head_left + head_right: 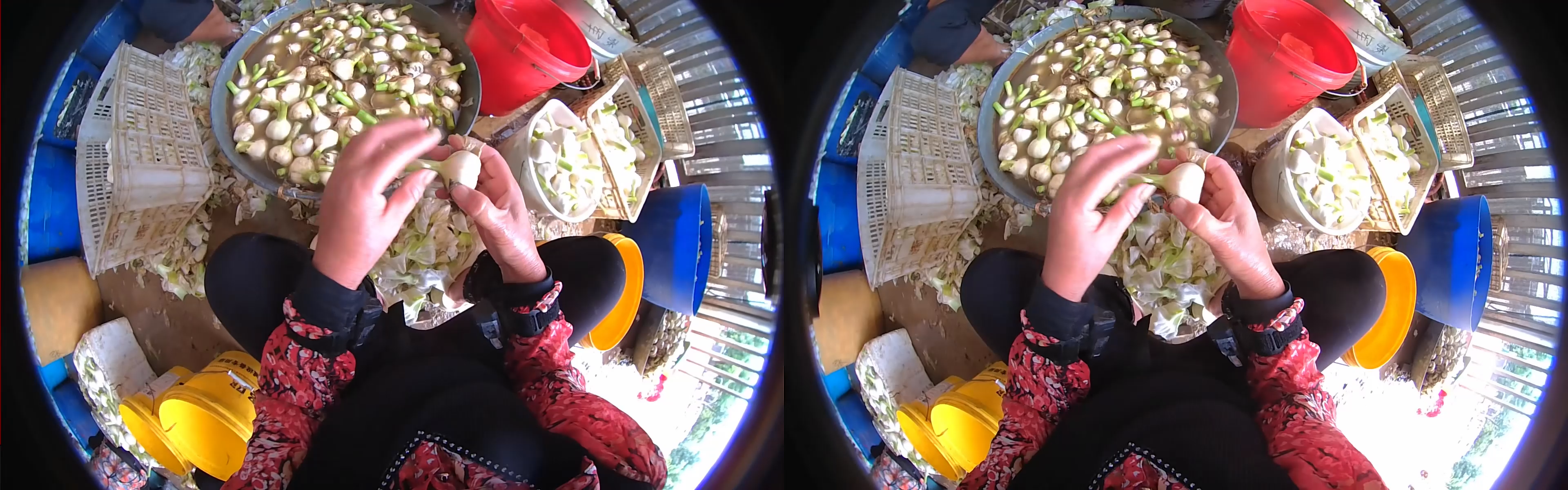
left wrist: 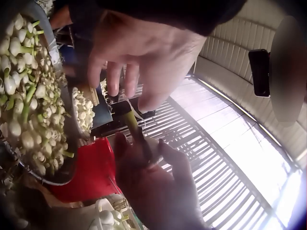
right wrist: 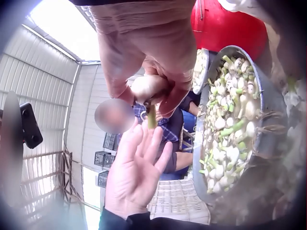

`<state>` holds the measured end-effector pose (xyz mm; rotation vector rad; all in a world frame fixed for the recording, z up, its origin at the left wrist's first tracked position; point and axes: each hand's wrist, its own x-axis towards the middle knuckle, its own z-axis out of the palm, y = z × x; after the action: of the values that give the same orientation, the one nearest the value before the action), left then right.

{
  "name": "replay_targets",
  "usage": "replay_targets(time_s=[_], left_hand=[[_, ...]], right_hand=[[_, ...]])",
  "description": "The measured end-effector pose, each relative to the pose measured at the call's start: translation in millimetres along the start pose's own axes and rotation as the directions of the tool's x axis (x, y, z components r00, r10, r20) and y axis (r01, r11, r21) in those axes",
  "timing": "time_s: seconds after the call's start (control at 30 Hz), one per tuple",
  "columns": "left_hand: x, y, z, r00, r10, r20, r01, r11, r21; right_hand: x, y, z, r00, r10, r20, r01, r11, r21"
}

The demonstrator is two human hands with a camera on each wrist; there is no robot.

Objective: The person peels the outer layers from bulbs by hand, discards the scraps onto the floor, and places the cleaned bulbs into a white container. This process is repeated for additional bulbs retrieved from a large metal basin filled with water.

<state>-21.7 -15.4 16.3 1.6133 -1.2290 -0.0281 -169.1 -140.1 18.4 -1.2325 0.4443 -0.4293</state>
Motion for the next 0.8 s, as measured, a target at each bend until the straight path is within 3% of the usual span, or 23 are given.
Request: replay_targets(time_s=[0.07, 0.13, 0.17, 0.27, 0.37, 0.43, 0.47, 0.5, 0.63, 0.73, 0.8], left_hand=[[0, 1, 3, 0.999, 0.05, -0.008, -0.049, 0.997, 0.053], [-4, 2, 3, 0.994, -0.062, 0.094, 0.049, 0.989, 0.137], [-5, 3, 6, 0.999, -0.009, 0.046, 0.002, 0.987, 0.163], [-5, 8, 4, 0.995, -0.06, 0.084, 0.038, 0.97, 0.24], [-8, 3, 7, 0.994, -0.087, 0.065, 0.071, 0.973, 0.218], [-9, 3, 7, 0.992, -0.108, 0.066, 0.092, 0.974, 0.206], [-10, 3, 7, 0.987, -0.148, 0.064, 0.14, 0.983, 0.119], [-10, 3, 6, 0.98, -0.188, 0.066, 0.186, 0.982, 0.03], [-11, -1, 5, 0.978, -0.195, 0.079, 0.197, 0.98, -0.026], [-9, 2, 3, 0.979, -0.173, 0.11, 0.174, 0.985, -0.005], [-8, 7, 3, 0.981, -0.154, 0.121, 0.165, 0.983, -0.084]], right_hand=[[-1, 3, -2, 1.0, 0.011, 0.006, -0.011, 0.999, -0.053], [-1, 2, -6, 0.994, 0.104, 0.029, -0.102, 0.993, -0.063], [-1, 1, -8, 0.994, 0.104, 0.032, -0.102, 0.993, -0.062], [0, 0, -8, 0.98, 0.185, 0.069, -0.179, 0.98, -0.085], [-2, 3, -8, 0.978, 0.201, 0.063, -0.197, 0.978, -0.063], [-4, 1, -6, 0.984, 0.172, 0.043, -0.162, 0.971, -0.176], [-4, 0, -6, 0.984, 0.173, 0.043, -0.163, 0.971, -0.176], [-2, -1, -9, 0.984, 0.158, 0.083, -0.137, 0.966, -0.219], [2, 3, -17, 0.98, 0.071, 0.185, -0.009, 0.949, -0.315], [0, -4, -14, 0.982, 0.112, 0.152, -0.079, 0.976, -0.205], [-3, -5, -11, 0.986, 0.129, 0.107, -0.109, 0.979, -0.17]])
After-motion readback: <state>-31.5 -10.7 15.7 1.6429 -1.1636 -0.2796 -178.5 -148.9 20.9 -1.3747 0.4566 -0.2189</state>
